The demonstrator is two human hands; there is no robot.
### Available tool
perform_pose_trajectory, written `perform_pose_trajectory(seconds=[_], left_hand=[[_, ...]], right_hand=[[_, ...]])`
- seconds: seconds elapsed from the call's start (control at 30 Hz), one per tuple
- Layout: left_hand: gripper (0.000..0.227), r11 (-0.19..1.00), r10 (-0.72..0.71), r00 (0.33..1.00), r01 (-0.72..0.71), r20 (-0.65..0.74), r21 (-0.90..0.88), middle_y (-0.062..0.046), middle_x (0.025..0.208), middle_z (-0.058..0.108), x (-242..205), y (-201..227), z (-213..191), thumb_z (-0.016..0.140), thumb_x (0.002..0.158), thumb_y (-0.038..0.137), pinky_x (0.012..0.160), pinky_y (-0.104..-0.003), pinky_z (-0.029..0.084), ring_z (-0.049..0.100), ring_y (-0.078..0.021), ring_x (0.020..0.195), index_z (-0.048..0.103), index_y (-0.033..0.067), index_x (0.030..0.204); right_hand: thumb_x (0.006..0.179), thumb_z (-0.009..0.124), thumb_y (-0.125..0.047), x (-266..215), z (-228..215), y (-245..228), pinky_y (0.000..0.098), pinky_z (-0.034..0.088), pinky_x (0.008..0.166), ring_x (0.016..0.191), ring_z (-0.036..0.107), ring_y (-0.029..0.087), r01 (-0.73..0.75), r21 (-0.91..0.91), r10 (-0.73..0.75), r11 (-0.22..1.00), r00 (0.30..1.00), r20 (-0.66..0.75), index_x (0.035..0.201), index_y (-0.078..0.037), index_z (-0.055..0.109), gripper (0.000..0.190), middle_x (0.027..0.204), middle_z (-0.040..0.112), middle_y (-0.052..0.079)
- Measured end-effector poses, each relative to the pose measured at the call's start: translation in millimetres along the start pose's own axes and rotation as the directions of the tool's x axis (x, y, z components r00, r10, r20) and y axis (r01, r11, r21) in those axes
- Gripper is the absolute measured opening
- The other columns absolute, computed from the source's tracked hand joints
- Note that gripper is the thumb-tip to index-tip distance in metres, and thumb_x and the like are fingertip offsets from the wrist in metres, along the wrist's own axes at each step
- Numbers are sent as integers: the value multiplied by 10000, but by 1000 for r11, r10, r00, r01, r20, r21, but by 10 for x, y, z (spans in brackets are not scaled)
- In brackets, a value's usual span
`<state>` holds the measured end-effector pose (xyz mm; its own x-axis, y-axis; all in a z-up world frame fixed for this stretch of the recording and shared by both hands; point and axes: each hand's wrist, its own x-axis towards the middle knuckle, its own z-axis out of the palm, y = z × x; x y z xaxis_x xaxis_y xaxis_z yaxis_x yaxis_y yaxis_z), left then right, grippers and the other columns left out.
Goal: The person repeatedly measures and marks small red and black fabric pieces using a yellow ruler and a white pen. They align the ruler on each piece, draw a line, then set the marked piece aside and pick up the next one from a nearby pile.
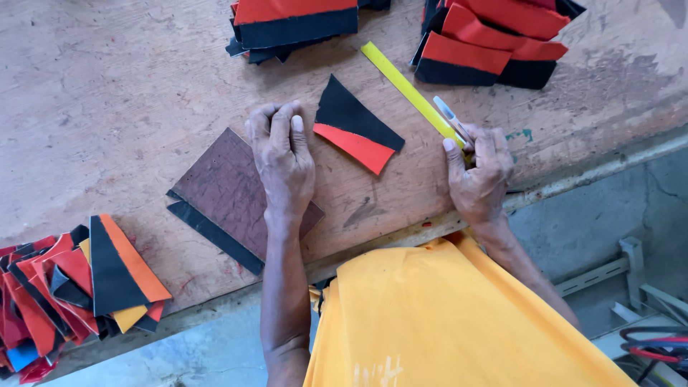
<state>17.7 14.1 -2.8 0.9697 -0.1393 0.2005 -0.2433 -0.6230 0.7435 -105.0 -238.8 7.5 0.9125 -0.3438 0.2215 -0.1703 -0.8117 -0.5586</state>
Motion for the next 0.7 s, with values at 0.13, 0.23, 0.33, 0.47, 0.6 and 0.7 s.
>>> perform_pose_trajectory(seconds=[0.13,0.23,0.33,0.47,0.6,0.7], left_hand=[[164,1000,5,1000,-5,-5,-10,-141,1181,579,23,26,-5,630,1057,82,1015,-410,477,562,-299,1144,696,4,1185],[186,1000,-7,1000,7,17,2,-138,1149,570,72,62,13,633,1054,78,994,-399,475,557,-286,1109,716,7,1205],[221,998,-61,997,60,42,28,-115,1209,574,61,89,14,661,1068,102,1043,-392,478,560,-273,1165,703,47,1278],[556,992,-19,987,-1,158,123,-172,1257,522,71,229,-5,865,828,220,1023,-453,428,489,-342,1188,611,32,1286],[539,997,-14,974,-5,228,83,-161,1258,534,141,382,25,850,739,68,1027,-462,447,510,-322,1182,543,37,1181],[381,930,-232,876,327,422,-169,-111,1101,617,281,375,-60,801,856,18,891,-404,513,609,-236,1031,550,29,1142]], right_hand=[[985,803,-64,84,-42,-15,364,490,712,821,600,247,-31,75,28,997,999,41,1229,-18,705,267,978,638,118],[964,813,-45,115,-54,-19,346,500,731,839,615,229,-52,95,48,994,998,47,1253,-40,722,302,970,641,100],[952,821,-33,84,-58,8,339,494,733,852,618,225,-73,111,66,991,996,66,1280,-51,727,342,968,624,104],[924,830,-5,103,-63,32,348,477,730,846,599,234,-50,97,43,994,997,67,1271,-58,748,360,930,618,98],[875,825,19,156,-109,41,360,479,766,870,606,235,7,154,-20,988,997,79,1240,-58,751,381,925,639,84],[841,838,9,160,-126,31,367,480,734,846,606,237,24,139,-34,990,997,73,1188,-65,769,361,887,638,78]])
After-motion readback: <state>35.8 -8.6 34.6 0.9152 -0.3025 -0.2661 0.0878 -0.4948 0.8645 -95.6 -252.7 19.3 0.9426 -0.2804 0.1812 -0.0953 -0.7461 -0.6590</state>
